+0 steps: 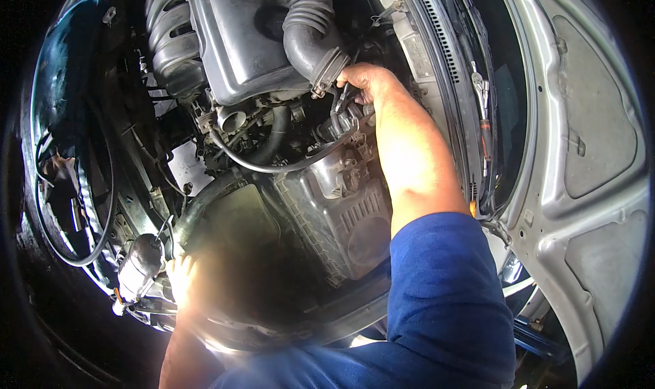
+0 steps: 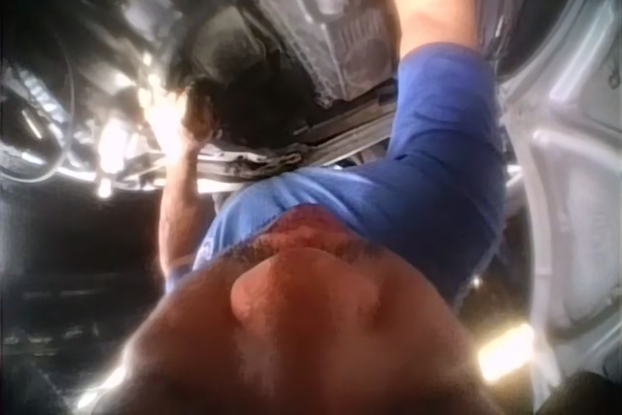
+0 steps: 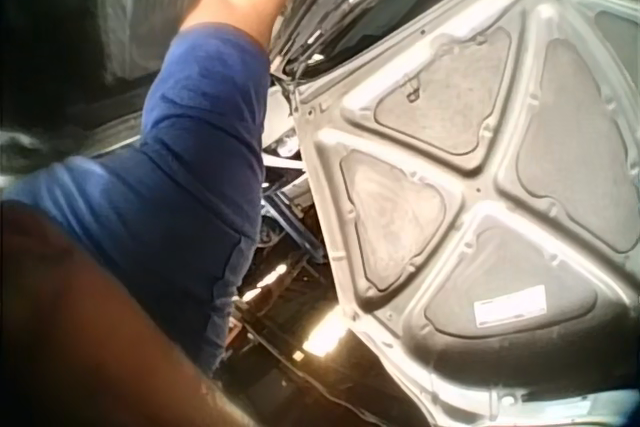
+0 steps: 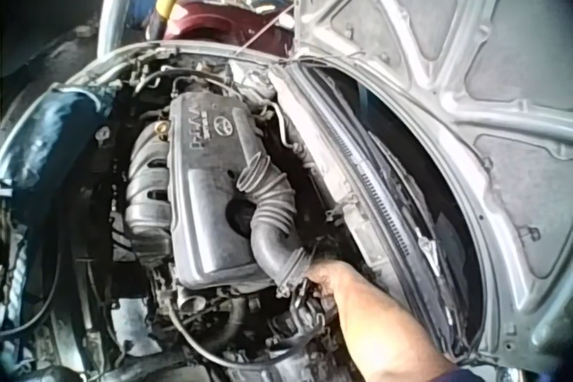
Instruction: The person disconnects a hose from the engine components using pliers, removes the old hose, and then installs a new hose by connecting it to the same points.
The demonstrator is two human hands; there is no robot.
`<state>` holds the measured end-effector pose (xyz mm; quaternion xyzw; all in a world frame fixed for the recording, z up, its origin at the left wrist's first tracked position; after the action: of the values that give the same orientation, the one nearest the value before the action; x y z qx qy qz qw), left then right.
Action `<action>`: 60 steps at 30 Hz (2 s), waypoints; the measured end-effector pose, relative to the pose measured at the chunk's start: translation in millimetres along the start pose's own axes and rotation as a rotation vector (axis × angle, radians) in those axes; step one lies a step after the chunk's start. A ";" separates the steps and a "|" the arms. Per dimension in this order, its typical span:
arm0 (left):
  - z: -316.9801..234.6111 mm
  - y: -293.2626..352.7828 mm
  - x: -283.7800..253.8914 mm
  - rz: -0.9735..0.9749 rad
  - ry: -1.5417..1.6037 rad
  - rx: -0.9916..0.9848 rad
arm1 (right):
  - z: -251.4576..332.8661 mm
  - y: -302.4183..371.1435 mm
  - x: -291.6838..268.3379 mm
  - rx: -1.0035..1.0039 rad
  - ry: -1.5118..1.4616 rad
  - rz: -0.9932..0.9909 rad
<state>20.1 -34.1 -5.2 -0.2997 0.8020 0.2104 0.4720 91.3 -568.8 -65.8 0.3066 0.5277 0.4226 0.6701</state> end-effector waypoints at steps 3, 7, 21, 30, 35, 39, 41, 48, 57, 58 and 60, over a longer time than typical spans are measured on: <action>-0.4 -0.3 -0.3 -0.003 -0.014 0.003 | 5.7 8.8 -2.9 -0.005 -0.042 0.023; -0.2 -0.3 -0.7 0.009 -0.008 -0.001 | 4.4 9.8 2.9 0.093 0.005 0.071; -1.2 -3.4 -6.3 -0.010 -0.011 0.007 | -0.1 6.3 -1.6 -0.073 -0.042 -0.127; 0.4 -3.2 -5.9 0.006 -0.001 -0.007 | -3.4 -2.4 -7.3 -0.044 -0.042 -0.136; 1.2 -3.5 -5.8 -0.012 0.024 -0.012 | -3.0 -12.2 -11.4 -0.061 -0.066 -0.085; 1.5 -3.5 -5.4 -0.001 0.033 -0.016 | -1.1 -10.0 -11.3 -0.067 -0.054 -0.114; 1.7 -3.4 -5.9 0.010 0.022 -0.020 | 1.7 -5.1 -10.6 -0.078 -0.044 -0.168; 2.6 -4.8 -8.2 0.033 0.035 -0.032 | 8.8 11.8 -5.1 -0.102 -0.017 -0.193; 4.2 -5.7 -9.9 0.026 0.049 -0.031 | 0.9 2.5 1.2 -0.121 0.018 -0.080; 4.0 -5.5 -10.3 0.022 0.053 -0.030 | 0.3 2.6 1.0 -0.119 0.019 -0.091; 4.4 -5.8 -10.6 0.015 0.059 -0.033 | 0.9 4.5 3.9 -0.122 0.004 -0.019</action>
<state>30.8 -32.7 1.9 -0.3075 0.8142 0.2184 0.4414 91.4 -563.2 -63.5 0.2591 0.5052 0.4482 0.6904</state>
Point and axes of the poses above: each hand's wrist, its own y-axis away from the middle knuckle, its own x-axis out of the palm, z = x × y, the point moved 4 cm from there along -y, towards the middle knuckle, and after that the axes turned 7 degrees about -y, right-handed, at the moved point
